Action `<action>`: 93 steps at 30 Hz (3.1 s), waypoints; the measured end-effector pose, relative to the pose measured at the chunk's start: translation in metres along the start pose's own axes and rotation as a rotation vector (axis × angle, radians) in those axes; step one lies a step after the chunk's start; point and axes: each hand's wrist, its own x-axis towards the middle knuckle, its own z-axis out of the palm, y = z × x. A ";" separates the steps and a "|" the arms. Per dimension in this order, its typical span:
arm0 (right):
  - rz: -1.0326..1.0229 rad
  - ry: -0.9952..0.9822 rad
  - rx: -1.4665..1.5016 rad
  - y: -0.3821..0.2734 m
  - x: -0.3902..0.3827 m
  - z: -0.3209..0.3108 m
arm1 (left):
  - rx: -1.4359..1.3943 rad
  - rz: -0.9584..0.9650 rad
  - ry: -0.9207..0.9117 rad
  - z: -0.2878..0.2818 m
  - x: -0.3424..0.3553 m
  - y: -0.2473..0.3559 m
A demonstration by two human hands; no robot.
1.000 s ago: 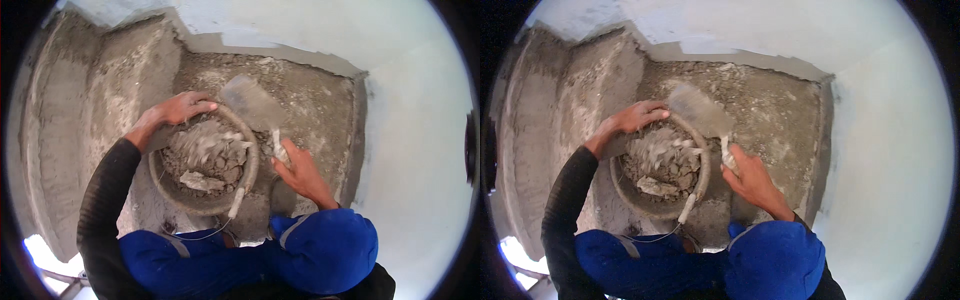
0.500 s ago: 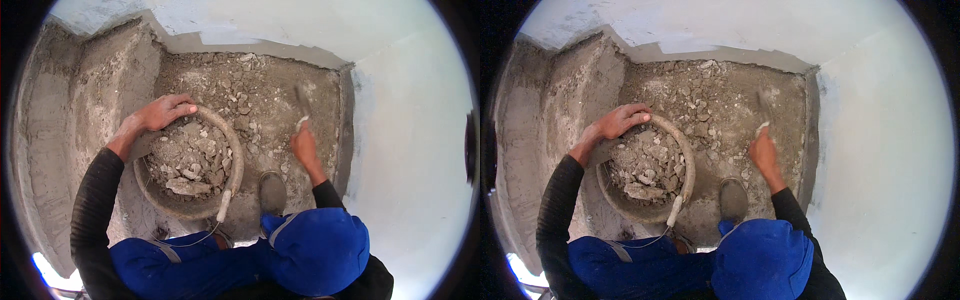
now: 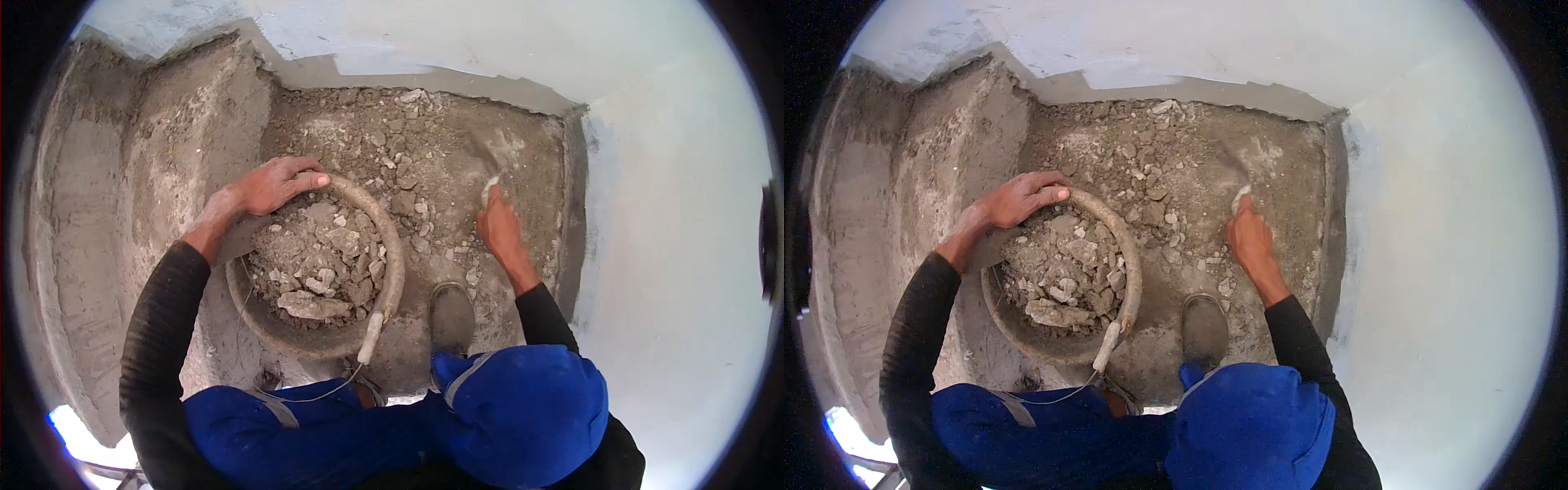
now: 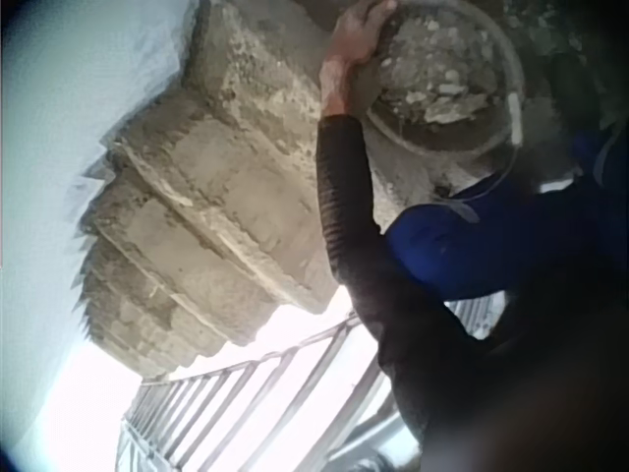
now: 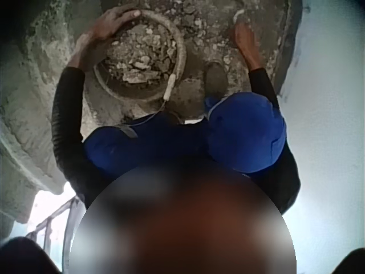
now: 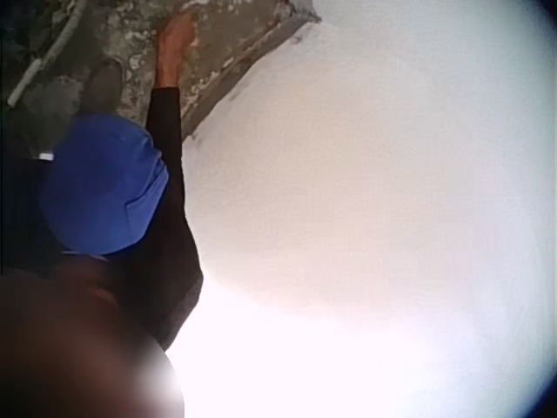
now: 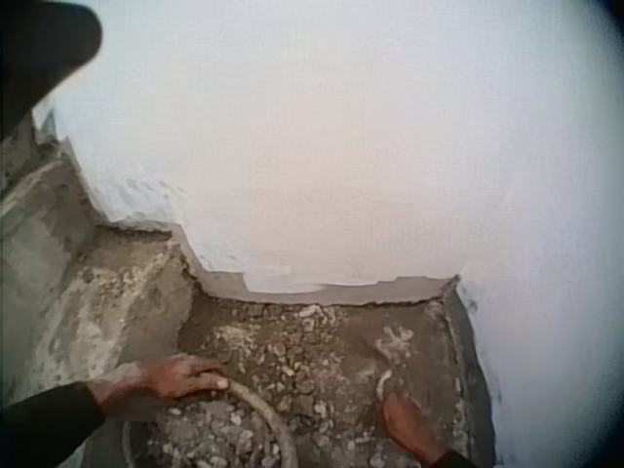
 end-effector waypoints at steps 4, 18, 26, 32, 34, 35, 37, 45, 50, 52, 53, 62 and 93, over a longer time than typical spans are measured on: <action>-0.184 -0.099 -0.168 -0.011 0.007 -0.011 | 0.014 -0.014 -0.001 -0.003 0.001 0.005; -0.521 0.020 -0.430 0.013 0.131 -0.030 | 0.010 -0.009 -0.050 -0.001 -0.001 -0.003; -0.410 0.089 -0.527 0.036 0.178 -0.024 | 0.007 0.028 -0.048 -0.003 0.006 0.002; -0.547 0.033 -0.471 0.021 0.158 -0.028 | -0.010 0.008 0.005 0.001 -0.004 -0.003; -0.538 0.041 -0.498 0.026 0.160 -0.039 | -0.005 0.008 -0.018 -0.002 0.003 0.002; -0.458 0.072 -0.493 0.031 0.162 -0.039 | -0.004 0.002 -0.039 -0.002 0.005 0.004; -0.375 0.104 -0.489 0.038 0.165 -0.032 | -0.020 0.019 -0.042 -0.003 0.006 0.002; -0.394 0.073 -0.467 -0.006 0.146 -0.022 | -0.029 -0.004 -0.026 -0.001 -0.001 0.002; -0.472 0.036 -0.450 -0.001 0.190 0.018 | 0.013 0.041 -0.046 0.000 0.010 -0.003; -0.545 0.002 -0.434 0.002 0.190 0.023 | 0.047 0.023 -0.024 0.001 0.002 -0.004; -0.696 0.019 -0.345 0.007 0.183 0.017 | 0.077 0.020 -0.003 0.001 0.003 -0.006; -0.570 -0.086 -0.439 -0.060 0.112 -0.055 | 0.185 0.027 0.460 -0.047 -0.011 0.005; -1.020 0.060 -0.825 -0.294 0.139 0.035 | 0.662 -0.314 1.264 -0.084 -0.055 -0.097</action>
